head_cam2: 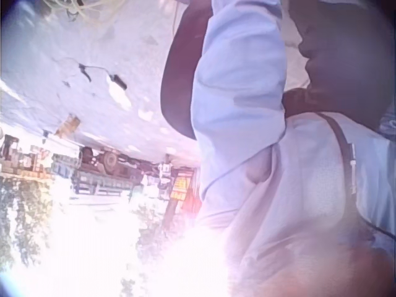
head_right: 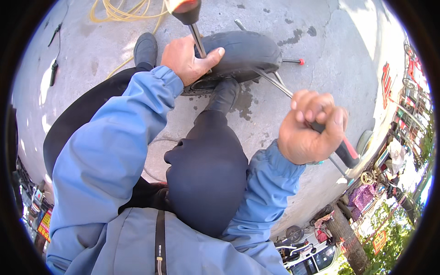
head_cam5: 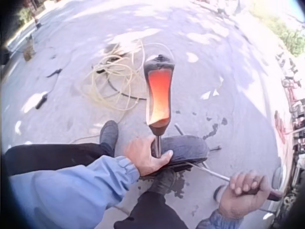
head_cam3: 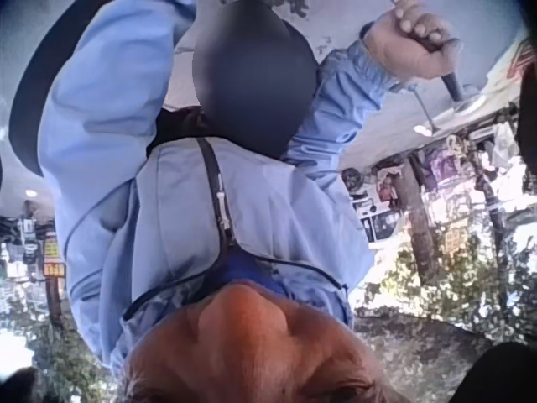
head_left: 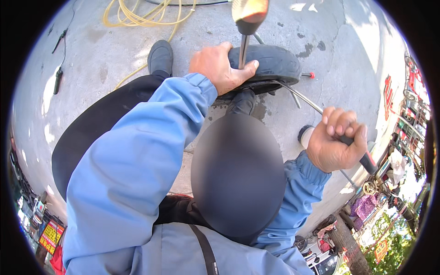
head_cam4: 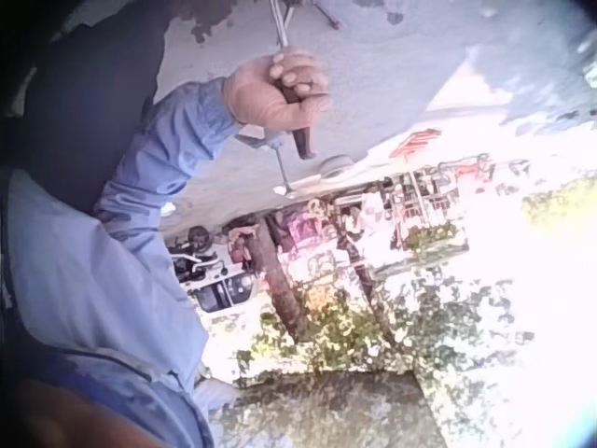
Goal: The person uses two tire levers to pry a small black tire off its rim. They repeatedly insert the levers between the tire bead and rim, lever the bead over the edge, and rotate the wheel to continue the process until the tire is fully removed from the rim.
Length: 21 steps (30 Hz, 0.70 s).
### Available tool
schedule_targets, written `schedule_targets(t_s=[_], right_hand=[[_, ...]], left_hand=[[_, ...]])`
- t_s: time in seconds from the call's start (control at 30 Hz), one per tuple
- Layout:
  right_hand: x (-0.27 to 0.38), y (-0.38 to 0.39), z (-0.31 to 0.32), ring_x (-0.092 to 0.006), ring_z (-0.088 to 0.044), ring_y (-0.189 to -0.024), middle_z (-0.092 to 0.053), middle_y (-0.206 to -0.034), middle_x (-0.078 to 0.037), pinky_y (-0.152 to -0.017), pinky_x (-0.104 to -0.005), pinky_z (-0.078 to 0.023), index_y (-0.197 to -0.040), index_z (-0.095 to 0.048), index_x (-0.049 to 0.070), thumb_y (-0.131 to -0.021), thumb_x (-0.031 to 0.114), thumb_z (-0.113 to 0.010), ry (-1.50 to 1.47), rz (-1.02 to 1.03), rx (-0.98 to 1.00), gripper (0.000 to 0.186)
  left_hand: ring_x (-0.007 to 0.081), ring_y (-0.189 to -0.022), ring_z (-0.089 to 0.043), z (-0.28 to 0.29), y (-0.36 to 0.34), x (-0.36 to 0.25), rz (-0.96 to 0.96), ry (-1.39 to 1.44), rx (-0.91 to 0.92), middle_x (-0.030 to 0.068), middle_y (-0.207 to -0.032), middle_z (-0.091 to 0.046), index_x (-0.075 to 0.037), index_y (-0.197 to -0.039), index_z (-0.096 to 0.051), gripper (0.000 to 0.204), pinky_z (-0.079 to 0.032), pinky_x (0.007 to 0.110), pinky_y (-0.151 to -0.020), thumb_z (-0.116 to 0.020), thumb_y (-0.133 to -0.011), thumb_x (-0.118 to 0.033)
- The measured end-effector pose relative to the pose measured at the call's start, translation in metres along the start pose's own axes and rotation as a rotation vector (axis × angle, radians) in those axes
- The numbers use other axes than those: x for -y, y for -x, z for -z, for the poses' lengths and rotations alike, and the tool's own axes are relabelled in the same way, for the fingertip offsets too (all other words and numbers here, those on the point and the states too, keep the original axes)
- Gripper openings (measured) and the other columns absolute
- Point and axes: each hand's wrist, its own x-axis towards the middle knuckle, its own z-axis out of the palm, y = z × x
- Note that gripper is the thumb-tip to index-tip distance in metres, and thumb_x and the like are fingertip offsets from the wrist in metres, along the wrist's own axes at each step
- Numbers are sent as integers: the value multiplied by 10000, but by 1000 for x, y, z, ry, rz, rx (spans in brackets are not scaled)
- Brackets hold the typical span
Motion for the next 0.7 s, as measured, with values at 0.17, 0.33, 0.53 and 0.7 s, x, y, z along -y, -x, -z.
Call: schedule_targets(t_s=[0.17,0.33,0.53,0.7], right_hand=[[-1,-54,19,-136,-387,-493,-436,-610,-18,-509,-318,-318,-701,-454,146,-978,190,-595,-180,-270,-556,314],[2,-7,-10,-121,-397,-497,-477,-621,-11,-490,-286,-315,-706,-446,148,-1024,238,-572,-16,20,-72,354],[-4,-98,50,-135,-409,-483,-427,-596,0,-480,-312,-341,-728,-472,129,-1037,231,-636,-173,-396,-511,364],[5,-17,-45,-140,-497,-510,-519,-607,-24,-493,-332,-411,-775,-563,96,-1041,279,-700,234,40,12,351]], left_hand=[[432,-884,-739,-6,-2,1,4,46,60,271,-927,-750,31,-1080,-727,784,-575,504,-826,-699,-820,-708],[423,-865,-731,9,6,-12,31,-77,37,243,-892,-741,16,-995,-702,749,-570,502,-826,-703,-813,-711],[419,-869,-730,0,2,-10,31,27,67,245,-894,-736,17,-992,-703,709,-575,484,-806,-735,-811,-667],[426,-877,-732,18,7,-13,78,-76,71,255,-909,-740,22,-998,-706,716,-578,488,-810,-742,-799,-665]])
